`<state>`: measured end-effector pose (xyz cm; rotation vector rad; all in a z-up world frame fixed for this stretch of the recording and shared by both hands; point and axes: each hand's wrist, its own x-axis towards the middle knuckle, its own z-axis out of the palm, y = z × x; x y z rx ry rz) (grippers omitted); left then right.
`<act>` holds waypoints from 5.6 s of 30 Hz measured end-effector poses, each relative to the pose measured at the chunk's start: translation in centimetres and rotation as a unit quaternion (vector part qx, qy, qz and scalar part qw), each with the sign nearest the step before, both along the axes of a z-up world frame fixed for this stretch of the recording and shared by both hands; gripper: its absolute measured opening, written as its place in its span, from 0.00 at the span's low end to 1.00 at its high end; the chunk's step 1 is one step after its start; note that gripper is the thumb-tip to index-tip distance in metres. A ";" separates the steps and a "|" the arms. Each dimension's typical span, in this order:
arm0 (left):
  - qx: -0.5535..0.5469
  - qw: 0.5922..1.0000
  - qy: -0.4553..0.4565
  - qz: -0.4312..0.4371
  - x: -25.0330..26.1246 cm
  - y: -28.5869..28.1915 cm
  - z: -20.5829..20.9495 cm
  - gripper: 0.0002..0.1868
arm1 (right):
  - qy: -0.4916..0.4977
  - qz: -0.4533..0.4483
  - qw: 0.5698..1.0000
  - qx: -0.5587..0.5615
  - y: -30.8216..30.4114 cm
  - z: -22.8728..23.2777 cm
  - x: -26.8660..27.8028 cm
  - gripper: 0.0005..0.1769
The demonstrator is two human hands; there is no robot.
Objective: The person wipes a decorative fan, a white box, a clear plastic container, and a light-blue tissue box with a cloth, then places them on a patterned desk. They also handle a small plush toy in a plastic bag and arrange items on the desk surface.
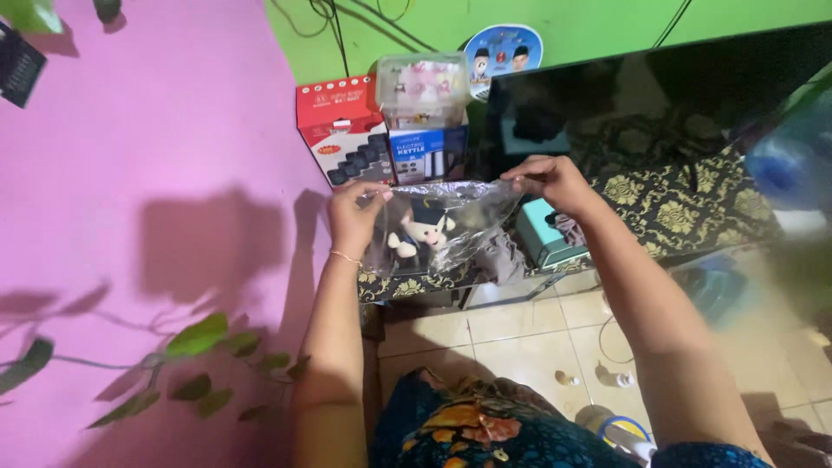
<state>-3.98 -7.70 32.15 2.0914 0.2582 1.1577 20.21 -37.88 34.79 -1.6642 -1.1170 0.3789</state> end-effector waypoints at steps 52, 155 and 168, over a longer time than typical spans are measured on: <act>-0.258 0.949 -0.079 -0.161 -0.7 1.6 14.4 0.09 | 0.174 -0.051 0.957 0.226 -0.2 6.8 2.5 0.07; -0.799 0.569 -0.185 -0.059 29.5 29.1 -23.1 0.25 | -0.384 -0.091 0.899 0.188 46.7 17.7 6.3 0.04; -0.521 0.830 -0.127 0.153 21.0 26.6 -11.8 0.32 | -0.455 -0.181 0.843 0.223 36.9 11.0 6.5 0.26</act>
